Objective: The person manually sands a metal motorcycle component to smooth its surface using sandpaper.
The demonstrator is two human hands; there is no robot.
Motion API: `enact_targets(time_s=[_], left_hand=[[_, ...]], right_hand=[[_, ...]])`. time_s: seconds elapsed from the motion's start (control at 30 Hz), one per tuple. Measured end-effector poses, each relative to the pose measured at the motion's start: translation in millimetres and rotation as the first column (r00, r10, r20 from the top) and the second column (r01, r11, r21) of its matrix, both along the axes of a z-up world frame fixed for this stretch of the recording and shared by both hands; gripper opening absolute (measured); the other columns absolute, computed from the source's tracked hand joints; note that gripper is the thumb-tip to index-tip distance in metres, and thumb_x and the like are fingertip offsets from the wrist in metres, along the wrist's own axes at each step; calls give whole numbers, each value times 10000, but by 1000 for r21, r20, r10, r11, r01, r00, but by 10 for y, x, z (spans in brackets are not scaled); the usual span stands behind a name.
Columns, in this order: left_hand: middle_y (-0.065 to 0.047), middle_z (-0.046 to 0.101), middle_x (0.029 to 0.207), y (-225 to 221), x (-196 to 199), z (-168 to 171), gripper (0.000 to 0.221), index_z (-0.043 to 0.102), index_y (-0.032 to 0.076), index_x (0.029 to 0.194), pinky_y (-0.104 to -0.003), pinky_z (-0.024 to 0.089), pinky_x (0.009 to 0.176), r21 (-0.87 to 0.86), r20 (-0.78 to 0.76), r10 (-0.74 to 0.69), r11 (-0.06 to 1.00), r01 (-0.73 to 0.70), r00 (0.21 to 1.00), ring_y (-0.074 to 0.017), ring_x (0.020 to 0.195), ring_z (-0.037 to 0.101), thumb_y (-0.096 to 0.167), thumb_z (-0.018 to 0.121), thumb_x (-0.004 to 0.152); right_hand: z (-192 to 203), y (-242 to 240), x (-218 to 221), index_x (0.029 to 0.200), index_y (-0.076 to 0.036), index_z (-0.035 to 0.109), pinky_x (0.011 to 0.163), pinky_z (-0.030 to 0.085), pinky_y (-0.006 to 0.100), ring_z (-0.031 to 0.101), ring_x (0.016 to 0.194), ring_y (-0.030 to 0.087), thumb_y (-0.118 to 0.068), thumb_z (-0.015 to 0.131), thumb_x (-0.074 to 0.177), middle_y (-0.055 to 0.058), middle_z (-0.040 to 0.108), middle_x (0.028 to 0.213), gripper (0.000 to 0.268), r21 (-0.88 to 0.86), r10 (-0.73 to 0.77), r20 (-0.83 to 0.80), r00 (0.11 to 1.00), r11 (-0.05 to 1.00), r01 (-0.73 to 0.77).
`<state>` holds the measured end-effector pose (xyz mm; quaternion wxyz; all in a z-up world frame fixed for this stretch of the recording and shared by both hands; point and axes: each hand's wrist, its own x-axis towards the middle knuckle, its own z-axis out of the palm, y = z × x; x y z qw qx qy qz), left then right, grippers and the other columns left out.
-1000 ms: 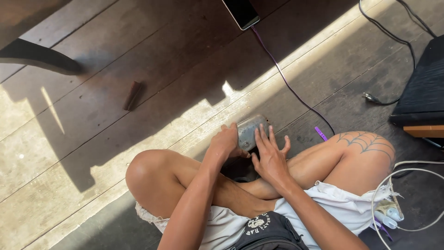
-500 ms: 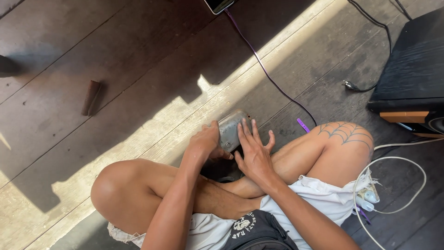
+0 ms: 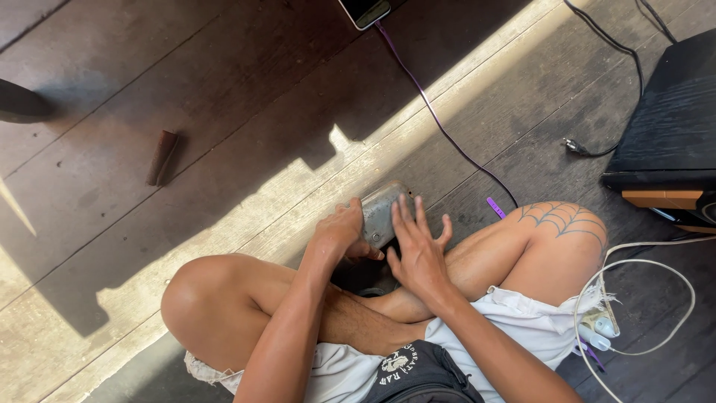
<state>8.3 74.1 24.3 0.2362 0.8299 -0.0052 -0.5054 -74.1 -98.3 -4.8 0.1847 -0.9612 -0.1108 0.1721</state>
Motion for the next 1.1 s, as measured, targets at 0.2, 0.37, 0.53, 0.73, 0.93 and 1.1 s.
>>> enact_targets(time_s=[0.2, 0.37, 0.53, 0.73, 0.93, 1.1], left_hand=[[-338, 554, 1254, -23, -31, 73, 927, 396, -47, 1378, -666, 464, 1006, -13, 11, 59, 998, -59, 998, -562, 1165, 605, 248, 939, 687], [-329, 563, 1199, -46, -165, -52, 966, 418, -40, 1357, -669, 497, 958, -18, 128, 108, 994, -107, 986, -563, 1109, 632, 298, 968, 638], [-324, 520, 1221, -82, -296, -162, 1026, 387, -66, 1360, -676, 491, 961, -34, 225, 170, 985, -167, 959, -582, 1100, 621, 333, 975, 619], [-314, 526, 1230, -68, -360, -323, 1133, 365, -44, 1413, -671, 490, 977, -54, 258, 207, 978, -200, 944, -566, 1121, 624, 394, 984, 572], [-317, 495, 1263, -85, -425, -185, 1081, 314, -59, 1437, -670, 482, 993, -59, 269, 254, 967, -247, 929, -586, 1157, 594, 287, 953, 637], [-311, 496, 1271, -82, -451, -348, 1129, 320, -33, 1436, -670, 487, 991, -62, 292, 273, 962, -267, 917, -579, 1158, 595, 339, 969, 591]], right_hand=[[-7, -28, 7, 1565, -59, 349, 1043, 39, 744, 203, 1531, 389, -130, 696, 795, 157, 303, 1656, 847, 5, -6, 19, 1000, 1000, 6], [0, -39, -70, 1581, -80, 315, 1071, 26, 716, 181, 1545, 342, -155, 679, 806, 119, 271, 1674, 860, -29, 43, 1, 999, 999, -43], [4, -31, -75, 1576, -47, 316, 1060, 55, 735, 207, 1528, 395, -112, 675, 802, 171, 273, 1664, 856, -14, 8, 8, 1000, 1000, -8], [-36, -75, -37, 1560, -17, 342, 1063, 54, 728, 211, 1519, 419, -111, 692, 796, 195, 287, 1653, 845, -12, -41, 3, 999, 999, 41], [-192, -132, -37, 1571, -31, 331, 1061, 44, 737, 195, 1524, 420, -147, 684, 812, 165, 269, 1669, 845, -17, -77, -11, 997, 997, 77], [-8, -89, -64, 1572, -46, 323, 1080, 56, 725, 192, 1532, 395, -137, 683, 810, 150, 269, 1668, 847, -5, 23, 9, 1000, 1000, -23]])
